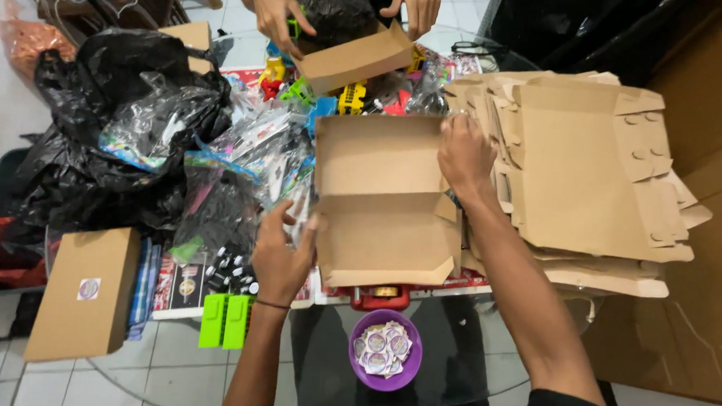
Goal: Folding cardboard boxes and packing small toy buses into them at a workspace.
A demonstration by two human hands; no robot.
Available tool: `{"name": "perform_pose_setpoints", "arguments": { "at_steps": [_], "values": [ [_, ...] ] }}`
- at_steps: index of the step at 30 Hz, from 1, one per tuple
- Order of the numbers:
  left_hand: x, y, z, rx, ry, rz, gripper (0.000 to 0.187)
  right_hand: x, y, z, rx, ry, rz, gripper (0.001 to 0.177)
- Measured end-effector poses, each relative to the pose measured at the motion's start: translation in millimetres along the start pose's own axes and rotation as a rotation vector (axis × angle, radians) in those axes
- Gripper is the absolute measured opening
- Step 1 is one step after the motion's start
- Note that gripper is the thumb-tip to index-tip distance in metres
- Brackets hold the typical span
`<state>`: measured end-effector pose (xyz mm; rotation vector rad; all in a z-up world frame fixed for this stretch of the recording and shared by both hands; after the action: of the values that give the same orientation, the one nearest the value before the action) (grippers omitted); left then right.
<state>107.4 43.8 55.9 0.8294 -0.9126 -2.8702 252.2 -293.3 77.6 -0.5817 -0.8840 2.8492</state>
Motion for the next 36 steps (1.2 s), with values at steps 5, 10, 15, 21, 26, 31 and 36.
{"name": "perform_pose_setpoints", "arguments": {
  "at_steps": [5,10,15,21,26,31,36],
  "values": [
    [14.5,4.2,-14.0,-0.003,-0.456,0.13,0.067,12.4,-3.4,1.9,-0.278,0.01,0.021,0.036],
    [26.1,-15.7,-44.2,0.003,-0.512,0.118,0.054,47.4,-12.5,28.1,-0.568,-0.058,-0.031,0.052],
    [29.0,-25.6,-51.3,0.138,-0.519,0.193,0.046,97.9,1.1,46.0,-0.447,-0.191,-0.161,0.045],
    [29.5,-8.9,-35.7,0.407,-0.534,0.289,0.046,140.4,36.0,32.9,-0.292,-0.275,-0.053,0.05],
    [32.5,-13.3,-38.6,0.494,-0.504,0.312,0.047,158.3,37.4,20.6,-0.311,-0.255,0.018,0.05],
    [30.8,-11.0,-32.8,0.603,-0.431,0.349,0.049,162.5,10.4,45.8,-0.587,-0.228,-0.083,0.06],
    [38.4,-22.0,-39.1,0.655,-0.356,0.402,0.045,168.6,39.8,27.4,-0.99,-0.218,-0.215,0.068]
  ]
}}
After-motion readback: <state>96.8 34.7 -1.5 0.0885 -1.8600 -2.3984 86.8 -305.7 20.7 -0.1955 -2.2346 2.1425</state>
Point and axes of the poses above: each hand's wrist, its own x-axis away from the middle knuckle, its own z-axis out of the back of the hand, y = z × x, the point moved 5 cm from there along -x, towards the middle knuckle, and after that the axes turned 13 degrees about -x, right-handed, at the moved point
